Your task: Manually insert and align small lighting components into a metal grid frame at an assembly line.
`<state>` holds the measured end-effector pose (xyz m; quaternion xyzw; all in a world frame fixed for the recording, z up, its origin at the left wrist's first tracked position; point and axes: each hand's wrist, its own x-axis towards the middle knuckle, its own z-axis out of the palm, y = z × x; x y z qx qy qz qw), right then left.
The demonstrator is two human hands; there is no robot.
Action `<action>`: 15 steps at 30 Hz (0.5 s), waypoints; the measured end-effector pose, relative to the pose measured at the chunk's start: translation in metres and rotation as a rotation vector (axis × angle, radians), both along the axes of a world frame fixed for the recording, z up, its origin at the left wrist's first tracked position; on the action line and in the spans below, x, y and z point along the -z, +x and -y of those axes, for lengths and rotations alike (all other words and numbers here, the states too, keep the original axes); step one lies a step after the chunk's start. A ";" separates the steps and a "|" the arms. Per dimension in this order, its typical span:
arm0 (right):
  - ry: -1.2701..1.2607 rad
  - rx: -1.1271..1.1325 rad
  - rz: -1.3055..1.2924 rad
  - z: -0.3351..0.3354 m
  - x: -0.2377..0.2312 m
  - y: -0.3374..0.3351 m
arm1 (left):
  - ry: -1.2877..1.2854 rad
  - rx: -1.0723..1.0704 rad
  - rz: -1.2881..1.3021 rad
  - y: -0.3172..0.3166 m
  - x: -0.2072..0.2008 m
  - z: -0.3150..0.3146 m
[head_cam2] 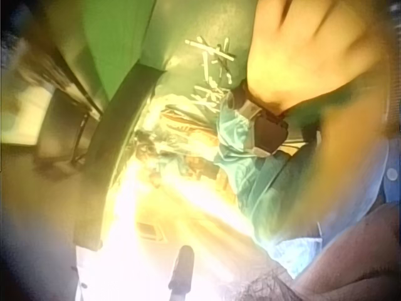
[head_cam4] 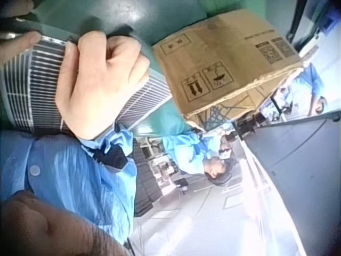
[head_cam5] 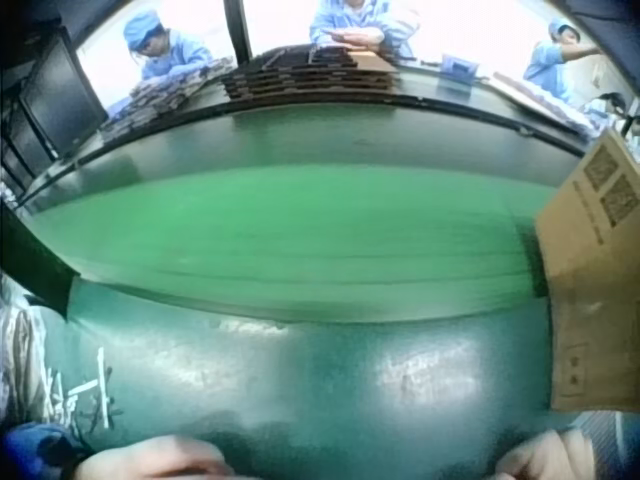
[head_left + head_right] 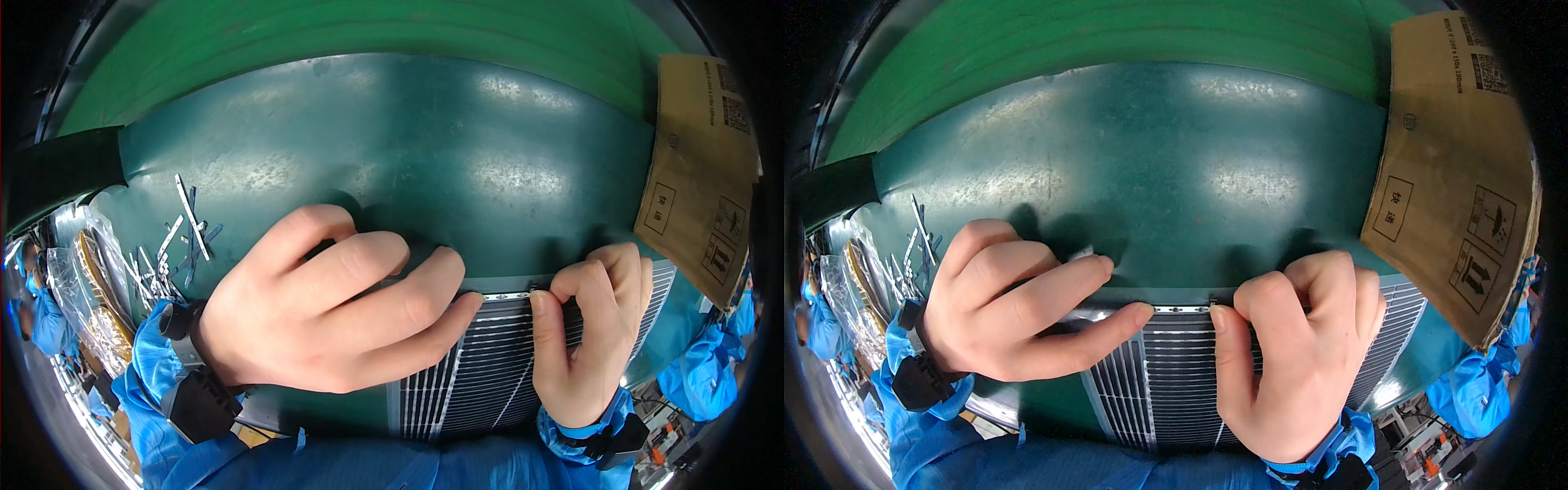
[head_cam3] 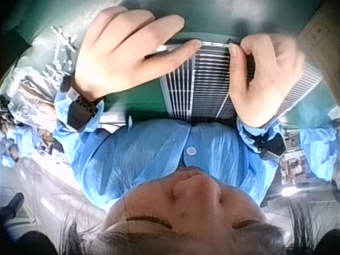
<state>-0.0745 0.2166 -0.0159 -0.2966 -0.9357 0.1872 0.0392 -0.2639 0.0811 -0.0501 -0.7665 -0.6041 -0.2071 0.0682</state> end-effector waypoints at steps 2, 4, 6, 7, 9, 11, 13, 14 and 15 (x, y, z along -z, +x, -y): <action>-0.008 0.021 -0.001 0.000 0.001 0.001 | 0.007 -0.003 0.010 0.001 0.000 -0.001; 0.000 0.023 0.002 0.000 0.002 0.001 | 0.004 -0.003 0.008 0.001 0.000 -0.001; 0.011 0.028 0.011 0.001 0.003 0.000 | 0.002 0.001 0.013 0.000 0.001 -0.002; 0.016 0.040 0.029 0.002 0.002 0.000 | 0.000 0.000 0.009 0.000 0.001 -0.001; 0.021 0.052 0.046 0.004 0.002 -0.001 | 0.000 -0.001 0.006 0.000 0.000 -0.001; 0.028 0.045 0.052 0.004 0.003 -0.001 | 0.002 0.000 -0.008 0.000 0.000 -0.001; 0.031 0.032 0.057 0.004 0.002 -0.001 | 0.007 0.001 -0.009 0.000 0.001 -0.002; 0.034 0.019 0.062 0.003 0.002 -0.001 | 0.012 0.001 -0.010 0.000 0.000 -0.002; 0.034 0.018 0.061 0.003 0.002 -0.001 | 0.012 0.000 -0.012 0.000 0.000 -0.002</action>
